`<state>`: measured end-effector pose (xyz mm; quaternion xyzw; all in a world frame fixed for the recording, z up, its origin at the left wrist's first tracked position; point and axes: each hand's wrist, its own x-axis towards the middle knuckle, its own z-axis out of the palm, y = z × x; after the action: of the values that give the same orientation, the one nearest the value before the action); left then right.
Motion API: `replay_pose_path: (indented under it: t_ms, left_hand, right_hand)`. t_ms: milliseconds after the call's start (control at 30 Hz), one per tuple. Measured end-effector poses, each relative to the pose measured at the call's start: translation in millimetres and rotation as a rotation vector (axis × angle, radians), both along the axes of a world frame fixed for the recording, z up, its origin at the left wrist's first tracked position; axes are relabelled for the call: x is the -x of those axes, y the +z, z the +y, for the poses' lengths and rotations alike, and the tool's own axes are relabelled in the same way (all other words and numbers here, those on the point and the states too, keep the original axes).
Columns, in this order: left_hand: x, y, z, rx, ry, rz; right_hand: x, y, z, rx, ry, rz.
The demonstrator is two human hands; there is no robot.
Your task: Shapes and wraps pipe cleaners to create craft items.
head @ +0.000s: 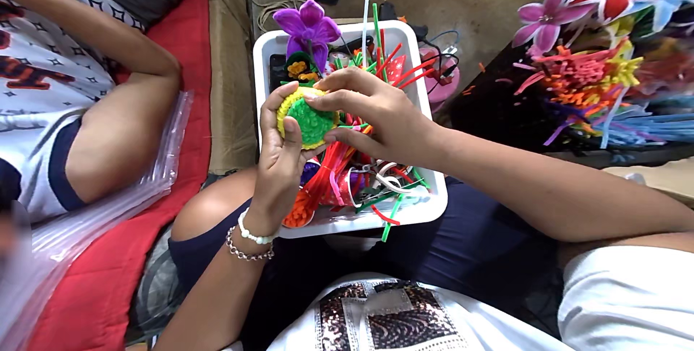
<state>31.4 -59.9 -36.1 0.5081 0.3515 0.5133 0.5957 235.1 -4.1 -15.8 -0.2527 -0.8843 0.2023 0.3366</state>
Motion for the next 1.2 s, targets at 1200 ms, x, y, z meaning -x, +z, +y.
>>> replay_pose_path:
  t_ms: [1200]
  left_hand:
    - [10, -18, -1, 0.071, 0.037, 0.23]
  right_hand:
    - [16, 33, -57, 0.587, 0.399, 0.468]
